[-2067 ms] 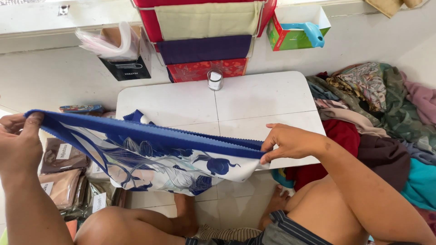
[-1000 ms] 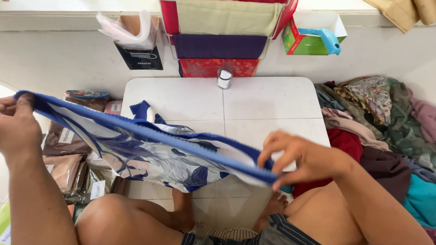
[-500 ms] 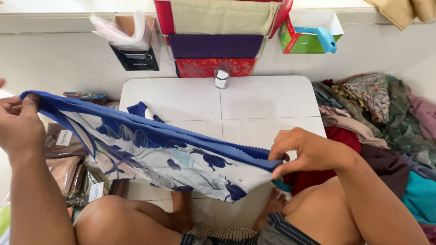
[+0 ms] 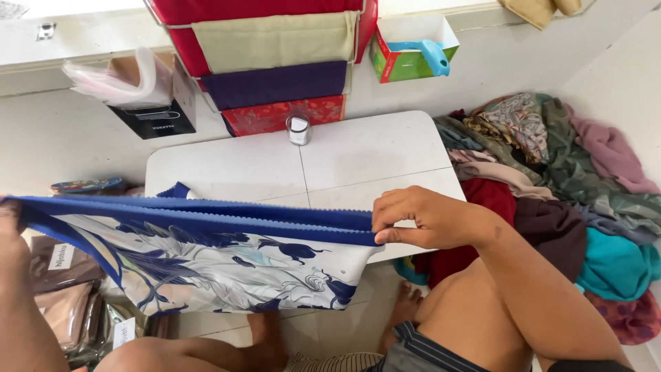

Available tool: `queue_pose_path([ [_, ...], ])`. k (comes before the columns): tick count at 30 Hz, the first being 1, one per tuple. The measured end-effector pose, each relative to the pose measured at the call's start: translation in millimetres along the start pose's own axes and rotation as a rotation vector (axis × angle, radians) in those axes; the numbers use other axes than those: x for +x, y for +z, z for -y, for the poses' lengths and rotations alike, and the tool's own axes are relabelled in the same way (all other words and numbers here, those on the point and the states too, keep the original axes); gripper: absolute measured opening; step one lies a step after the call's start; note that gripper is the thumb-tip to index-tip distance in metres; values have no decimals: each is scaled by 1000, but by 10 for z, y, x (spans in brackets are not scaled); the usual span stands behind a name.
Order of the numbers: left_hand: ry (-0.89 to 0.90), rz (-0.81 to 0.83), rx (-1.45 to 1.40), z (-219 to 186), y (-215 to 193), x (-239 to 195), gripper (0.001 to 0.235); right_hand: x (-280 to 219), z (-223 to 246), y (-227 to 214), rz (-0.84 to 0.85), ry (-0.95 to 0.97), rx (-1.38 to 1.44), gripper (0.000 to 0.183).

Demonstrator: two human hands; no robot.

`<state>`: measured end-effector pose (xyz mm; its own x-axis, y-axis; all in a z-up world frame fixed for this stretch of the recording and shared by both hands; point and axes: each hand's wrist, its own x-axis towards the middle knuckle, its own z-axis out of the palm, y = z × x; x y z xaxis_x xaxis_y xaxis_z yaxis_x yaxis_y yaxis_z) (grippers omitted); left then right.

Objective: The person unfolds a blue and white patterned fabric on a white table, smooths it out, and then uses a lint roller to clean the surface. They then roll the fabric tightly into a cylindrical shape.

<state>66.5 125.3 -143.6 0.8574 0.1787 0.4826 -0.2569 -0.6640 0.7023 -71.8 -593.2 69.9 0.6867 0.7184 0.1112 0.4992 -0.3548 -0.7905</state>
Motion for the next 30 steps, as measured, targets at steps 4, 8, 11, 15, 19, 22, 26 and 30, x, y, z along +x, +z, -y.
queue_pose_path([
  [4, -192, -63, 95, -1060, 97, -36, 12, -35, 114, 21, -26, -52, -27, 13],
  [8, -125, -137, 264, -1347, 241, 19, 16, -112, 257, 52, -18, -27, -60, 18],
  [11, -292, -47, 225, -1772, 367, 28, 16, -166, 375, 64, -17, -56, -12, 18],
  [15, -405, 38, 260, -2127, 593, 83, 13, -256, 296, 60, -17, 102, -99, 27],
  [19, -322, 71, 279, -2014, 610, 121, 16, -197, 151, 19, 10, 254, -170, 27],
  [22, -234, 5, 309, -1938, 673, 135, 14, -140, 221, 21, 53, 269, -78, 27],
  [26, -203, 16, 332, -1976, 729, 128, 10, -90, 338, 10, 209, 178, 113, 19],
  [30, -291, 65, 310, -2001, 773, 139, 11, -104, 337, -29, 211, 63, 107, 24],
])
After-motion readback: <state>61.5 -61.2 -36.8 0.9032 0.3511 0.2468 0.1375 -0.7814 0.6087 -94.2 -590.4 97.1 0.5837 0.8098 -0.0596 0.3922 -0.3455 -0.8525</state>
